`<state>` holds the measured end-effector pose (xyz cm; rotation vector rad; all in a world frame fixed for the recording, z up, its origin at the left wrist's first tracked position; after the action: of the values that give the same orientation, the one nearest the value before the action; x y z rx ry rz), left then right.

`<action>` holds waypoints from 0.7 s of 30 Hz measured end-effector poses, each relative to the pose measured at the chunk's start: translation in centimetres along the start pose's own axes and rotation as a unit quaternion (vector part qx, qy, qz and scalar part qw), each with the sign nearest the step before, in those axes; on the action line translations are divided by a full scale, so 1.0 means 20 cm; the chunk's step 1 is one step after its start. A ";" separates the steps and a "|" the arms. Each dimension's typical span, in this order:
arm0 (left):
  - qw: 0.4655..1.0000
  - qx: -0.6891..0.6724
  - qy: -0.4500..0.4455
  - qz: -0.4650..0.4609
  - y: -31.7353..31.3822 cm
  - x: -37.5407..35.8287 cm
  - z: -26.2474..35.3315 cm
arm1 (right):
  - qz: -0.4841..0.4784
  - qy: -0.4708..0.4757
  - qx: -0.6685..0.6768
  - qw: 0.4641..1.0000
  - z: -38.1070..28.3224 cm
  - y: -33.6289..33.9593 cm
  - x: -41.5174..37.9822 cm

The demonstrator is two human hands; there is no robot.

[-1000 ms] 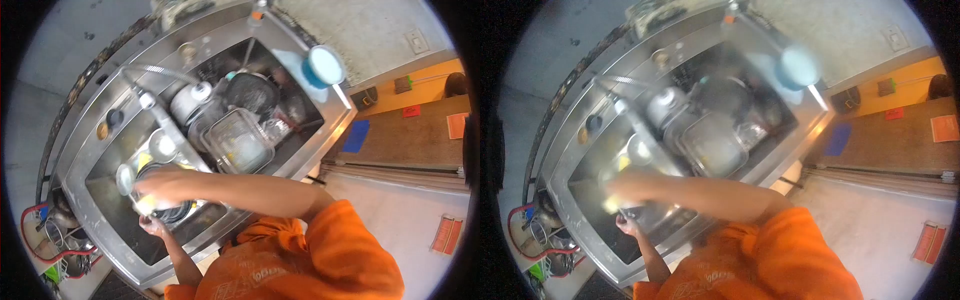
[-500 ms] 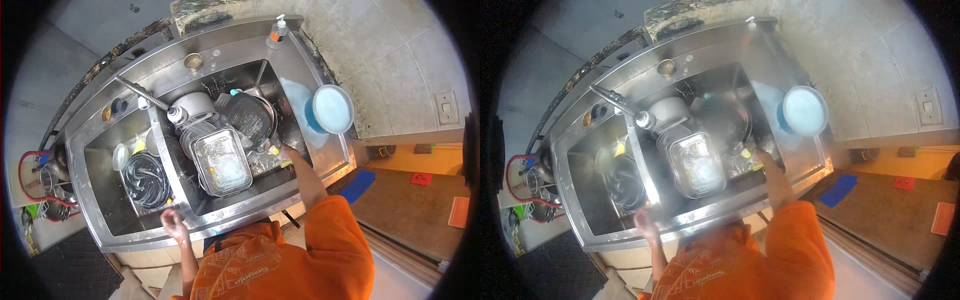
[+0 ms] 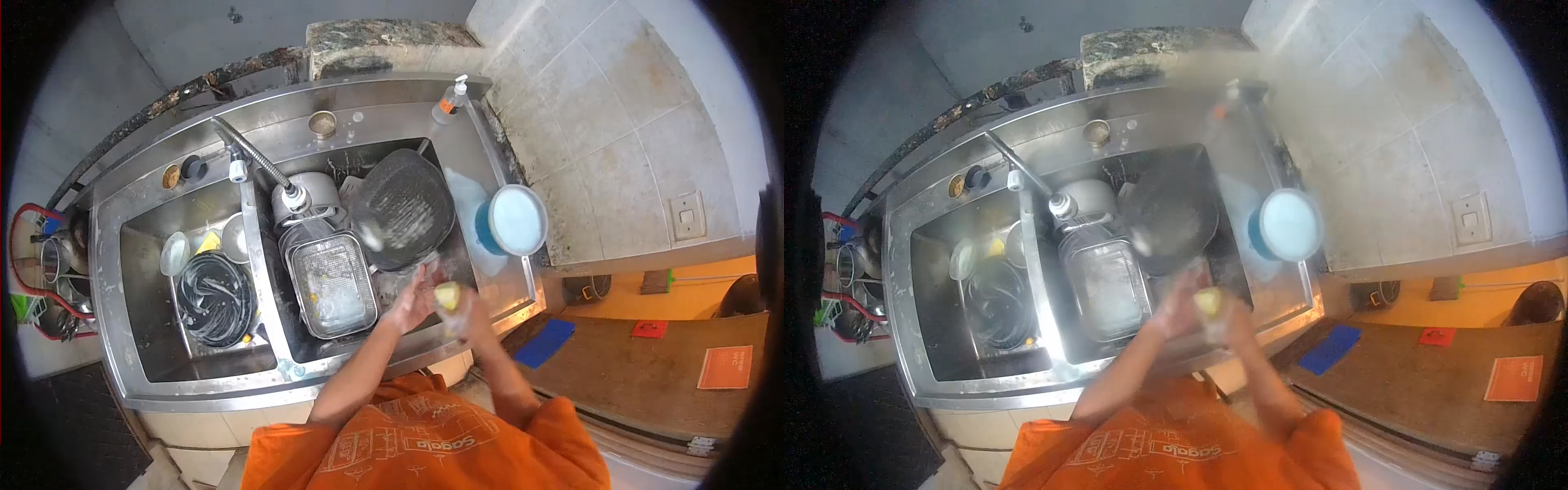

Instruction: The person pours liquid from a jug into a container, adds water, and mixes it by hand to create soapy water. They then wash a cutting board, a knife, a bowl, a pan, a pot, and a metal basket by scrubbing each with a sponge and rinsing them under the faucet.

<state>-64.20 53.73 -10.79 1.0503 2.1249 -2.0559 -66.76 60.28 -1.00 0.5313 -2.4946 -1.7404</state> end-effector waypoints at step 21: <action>0.861 0.420 -0.161 0.236 0.35 -0.71 0.69 | 0.054 -0.196 -0.218 0.954 1.03 0.27 0.87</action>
<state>-56.00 34.55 -12.66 1.0005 0.6654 -2.6296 -89.25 75.09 -6.08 0.0134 -2.1712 -2.4469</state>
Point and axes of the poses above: each hand's wrist, its own x-axis towards the middle knuckle, its own y-axis out of the back of the hand, z = x × y, the point moved 9 cm from there along x, towards the middle knuckle, and after that the axes turned 11 degrees about -x, right-handed, at the moved point
